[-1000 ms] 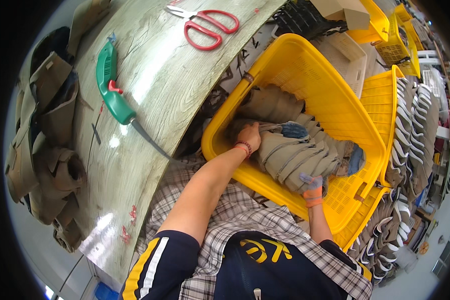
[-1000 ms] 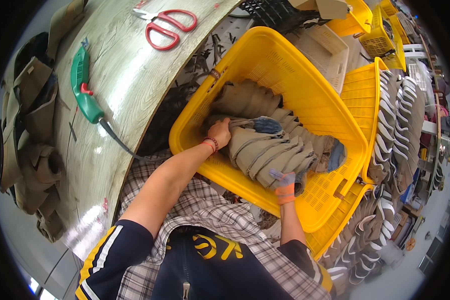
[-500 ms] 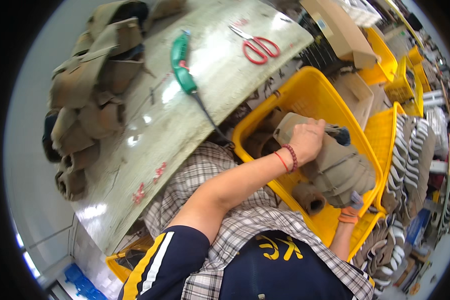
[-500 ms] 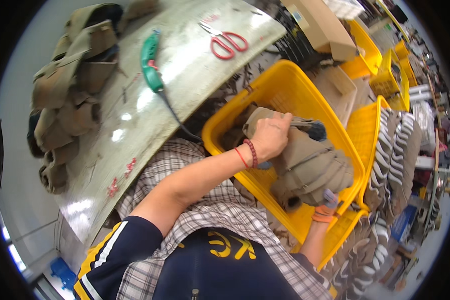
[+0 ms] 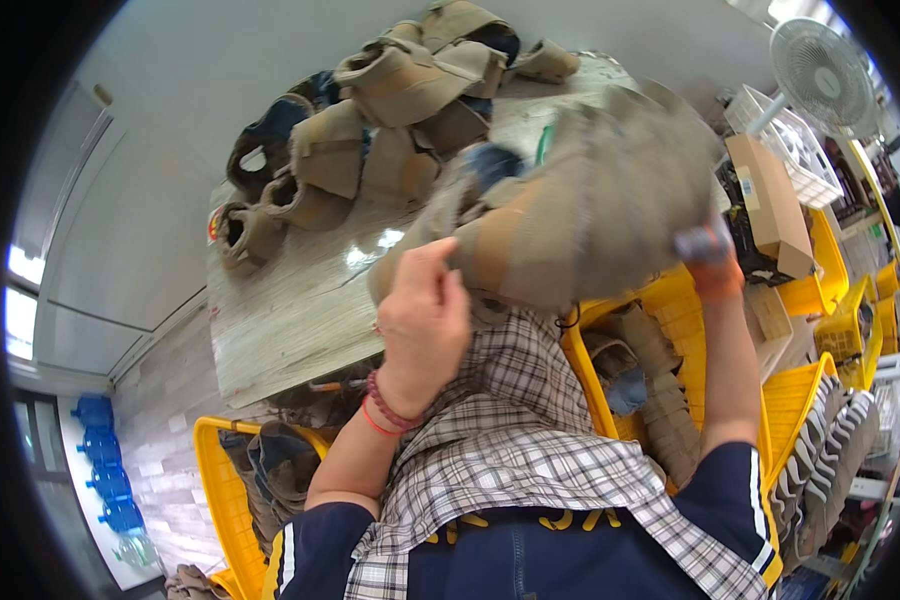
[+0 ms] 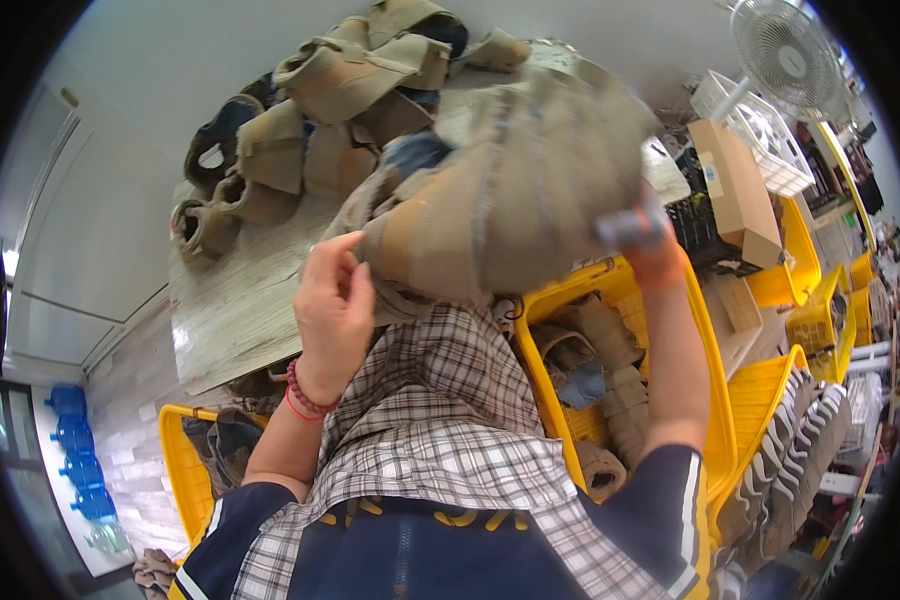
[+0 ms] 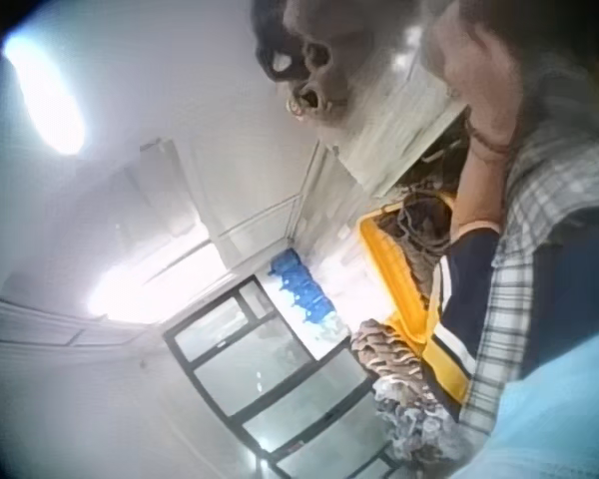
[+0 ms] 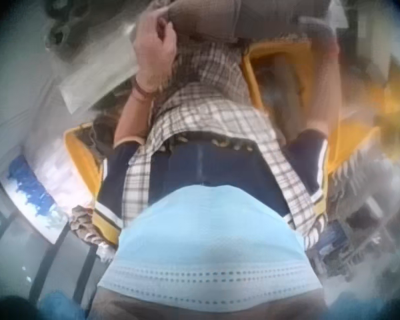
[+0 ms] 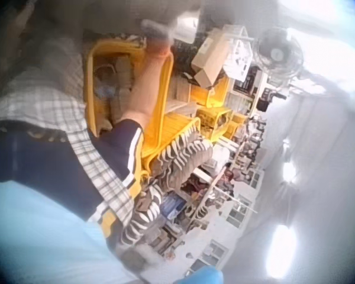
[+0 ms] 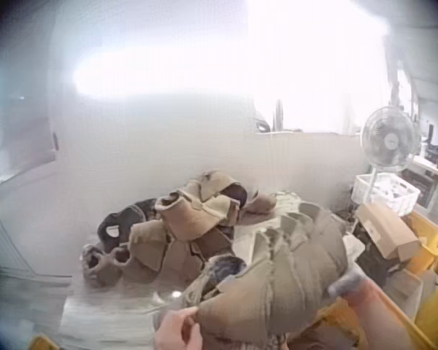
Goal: The person uses a green electric trimmer to shave the inner lining of several beige slip-on shoes, then switches to red-handled scissors to trim loose threads and edges. Finished shoes are placed into a yellow bin while more shoes are processed from a pile on the table.
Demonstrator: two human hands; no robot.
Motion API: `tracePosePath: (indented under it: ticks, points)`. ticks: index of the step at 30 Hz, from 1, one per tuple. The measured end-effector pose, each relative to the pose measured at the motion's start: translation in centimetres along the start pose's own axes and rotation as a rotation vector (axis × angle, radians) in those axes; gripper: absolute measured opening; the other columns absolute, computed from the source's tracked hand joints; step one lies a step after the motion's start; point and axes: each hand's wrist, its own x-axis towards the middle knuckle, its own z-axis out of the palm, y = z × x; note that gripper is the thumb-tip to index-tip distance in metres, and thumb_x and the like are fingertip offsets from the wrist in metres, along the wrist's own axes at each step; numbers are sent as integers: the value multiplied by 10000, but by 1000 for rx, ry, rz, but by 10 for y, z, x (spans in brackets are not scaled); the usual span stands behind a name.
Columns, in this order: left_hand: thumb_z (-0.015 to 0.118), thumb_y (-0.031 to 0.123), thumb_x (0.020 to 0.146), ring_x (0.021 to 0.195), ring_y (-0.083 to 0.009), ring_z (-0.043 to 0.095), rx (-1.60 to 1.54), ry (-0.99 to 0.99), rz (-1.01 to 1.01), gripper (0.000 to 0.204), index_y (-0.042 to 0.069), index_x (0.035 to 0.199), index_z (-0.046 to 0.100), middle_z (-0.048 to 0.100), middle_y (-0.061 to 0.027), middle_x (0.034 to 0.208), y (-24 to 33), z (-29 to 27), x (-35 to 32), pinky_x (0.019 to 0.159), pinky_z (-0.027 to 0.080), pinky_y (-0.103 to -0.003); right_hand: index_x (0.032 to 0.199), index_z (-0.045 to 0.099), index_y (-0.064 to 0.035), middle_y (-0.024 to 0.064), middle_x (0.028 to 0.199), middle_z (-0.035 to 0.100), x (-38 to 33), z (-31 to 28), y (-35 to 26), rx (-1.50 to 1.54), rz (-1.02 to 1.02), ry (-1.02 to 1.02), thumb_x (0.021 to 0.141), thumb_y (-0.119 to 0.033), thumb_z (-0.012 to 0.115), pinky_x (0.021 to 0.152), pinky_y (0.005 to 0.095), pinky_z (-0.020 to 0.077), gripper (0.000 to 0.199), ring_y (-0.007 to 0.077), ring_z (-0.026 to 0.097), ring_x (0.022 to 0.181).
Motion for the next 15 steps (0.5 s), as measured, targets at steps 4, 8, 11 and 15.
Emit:
tracePosePath:
  ticks: [4,8,11,15]
  points:
    - [613,23,841,908,-163,462,127,287,-241,341,22,1158,488,448,-67,1012,-101,-35,-54,783,420,-300,1216,529,13,68,1004,648,105,75,93,70,543,-196,765,-62,705,759,258,480,491,136,599,864]
    - [648,94,856,1060,-191,449,-85,465,-490,415,-6,1193,429,454,-95,1114,-126,-40,-87,900,391,-325,1129,584,24,75,1058,635,122,121,136,-35,319,312,786,-190,732,831,257,458,431,137,578,946]
    - [650,106,859,1136,-201,444,-406,502,-680,432,-16,1203,419,457,-108,1193,-132,-38,-106,960,370,-337,1129,575,5,128,1054,631,90,99,209,145,304,759,793,-248,699,869,303,451,438,213,588,948]
    - [655,43,814,1173,-211,463,-886,307,-706,514,-34,1268,428,501,-117,1262,-137,-44,-113,994,362,-345,1114,583,-34,202,1130,575,37,107,241,-679,559,422,757,-326,684,935,388,426,473,335,545,1061]
